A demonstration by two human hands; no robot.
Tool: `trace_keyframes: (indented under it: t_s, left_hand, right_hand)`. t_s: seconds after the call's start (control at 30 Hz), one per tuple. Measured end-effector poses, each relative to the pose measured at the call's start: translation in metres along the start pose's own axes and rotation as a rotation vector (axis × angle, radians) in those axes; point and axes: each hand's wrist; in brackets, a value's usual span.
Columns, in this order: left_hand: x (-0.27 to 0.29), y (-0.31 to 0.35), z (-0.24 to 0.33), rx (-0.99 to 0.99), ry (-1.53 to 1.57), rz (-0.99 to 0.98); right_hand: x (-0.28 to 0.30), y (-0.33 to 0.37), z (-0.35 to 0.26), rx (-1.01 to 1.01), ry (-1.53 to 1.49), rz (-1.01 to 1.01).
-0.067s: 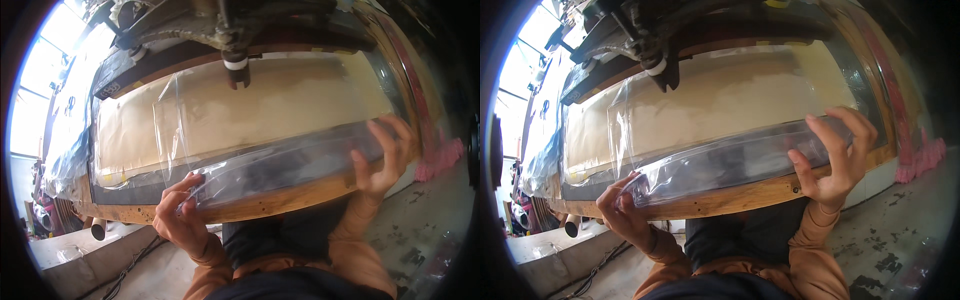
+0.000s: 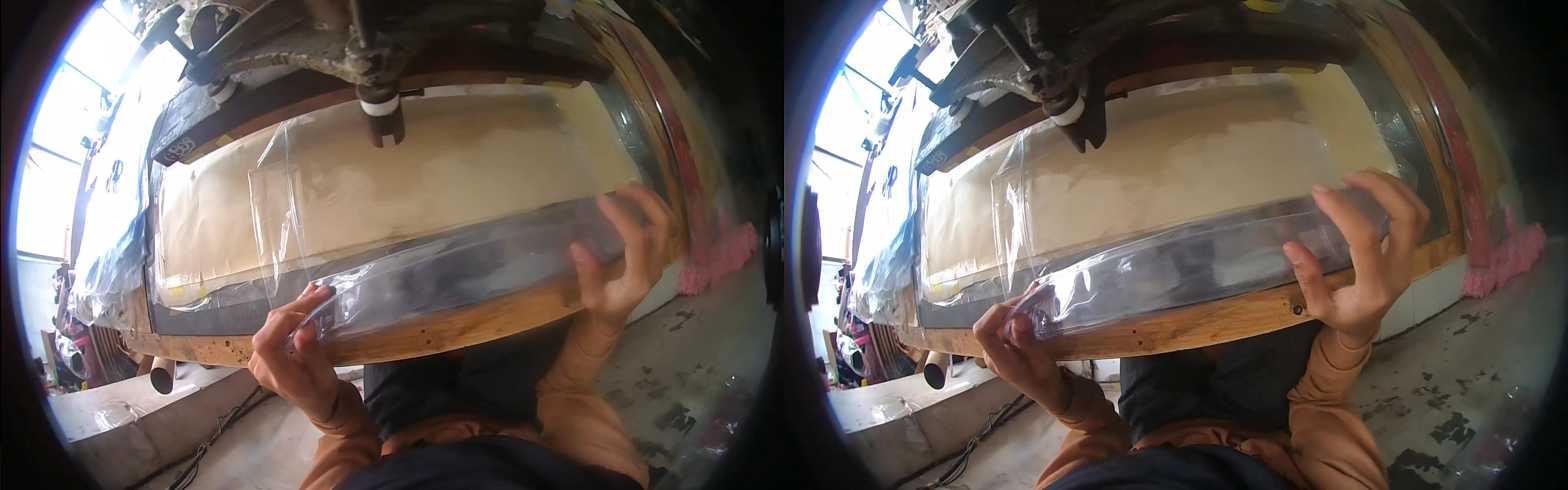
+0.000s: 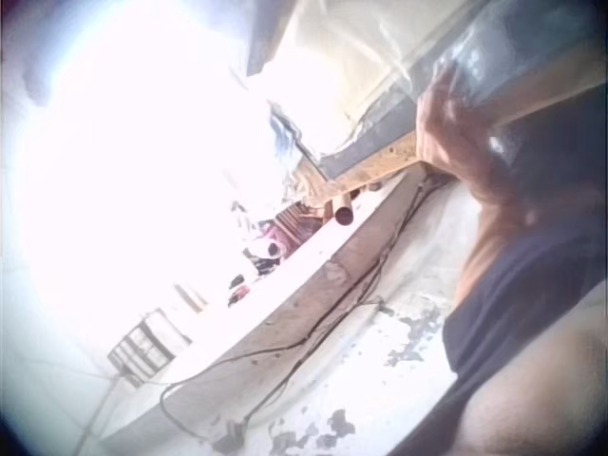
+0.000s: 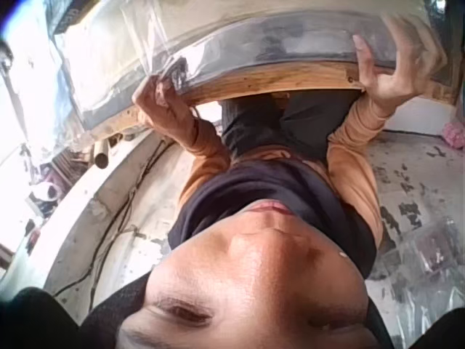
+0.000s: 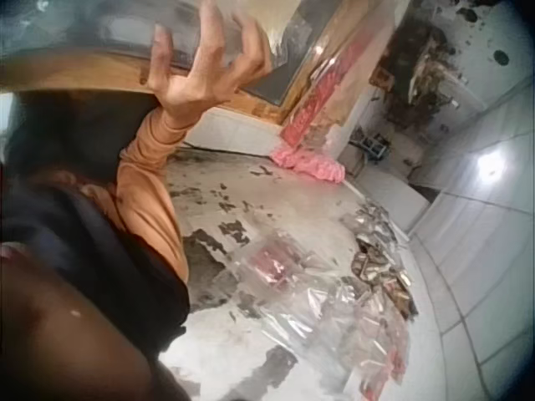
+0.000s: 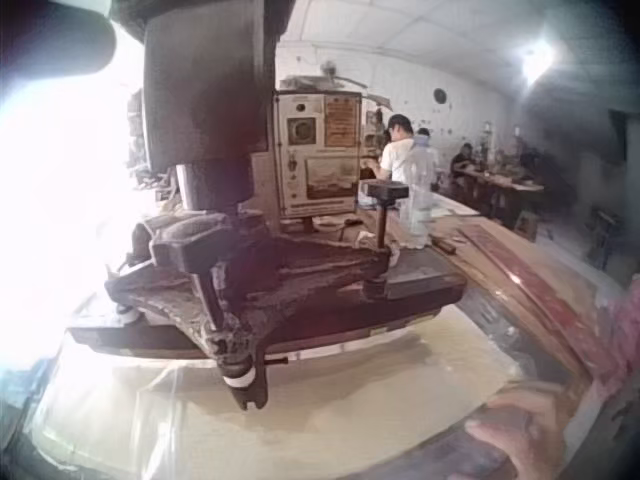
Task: The person positions a clear plastic sheet on a workbench under a press machine and operates the machine to seal the plastic, repeating the action for several sections.
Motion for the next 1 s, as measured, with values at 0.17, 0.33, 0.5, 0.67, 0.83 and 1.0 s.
trace_keyframes:
  t_s: [0.17,0.33,0.5,0.67,0.83,1.0]
  left_hand:
    - [-0.002,-0.005,0.008,0.129,-0.031,-0.015]
    - [-0.002,-0.011,0.011,0.285,0.014,-0.022]
    - [-0.001,-0.011,0.008,0.385,0.091,-0.018]
    - [-0.004,-0.013,0.010,0.430,0.081,0.026]
    - [0.000,-0.014,0.006,0.374,-0.015,-0.023]
    - [-0.002,-0.017,0.013,0.374,-0.035,-0.059]
  right_hand:
    - [0.003,0.001,-0.001,-0.038,0.010,-0.008]
    - [0.000,0.001,0.004,-0.267,-0.141,-0.009]
    - [0.000,0.008,0.007,-0.616,-0.423,-0.018]
    - [0.002,0.006,0.005,-0.769,-0.439,-0.030]
    - [0.003,0.008,0.004,-0.799,-0.359,-0.111]
    - [0.005,0.009,0.005,-0.781,-0.336,-0.097]
Point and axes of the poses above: each hand's wrist, its own y-axis away from the middle knuckle, its own x-axis out of the back of the hand, z = x × y, and after that the axes turned 13 degrees about z, right-handed
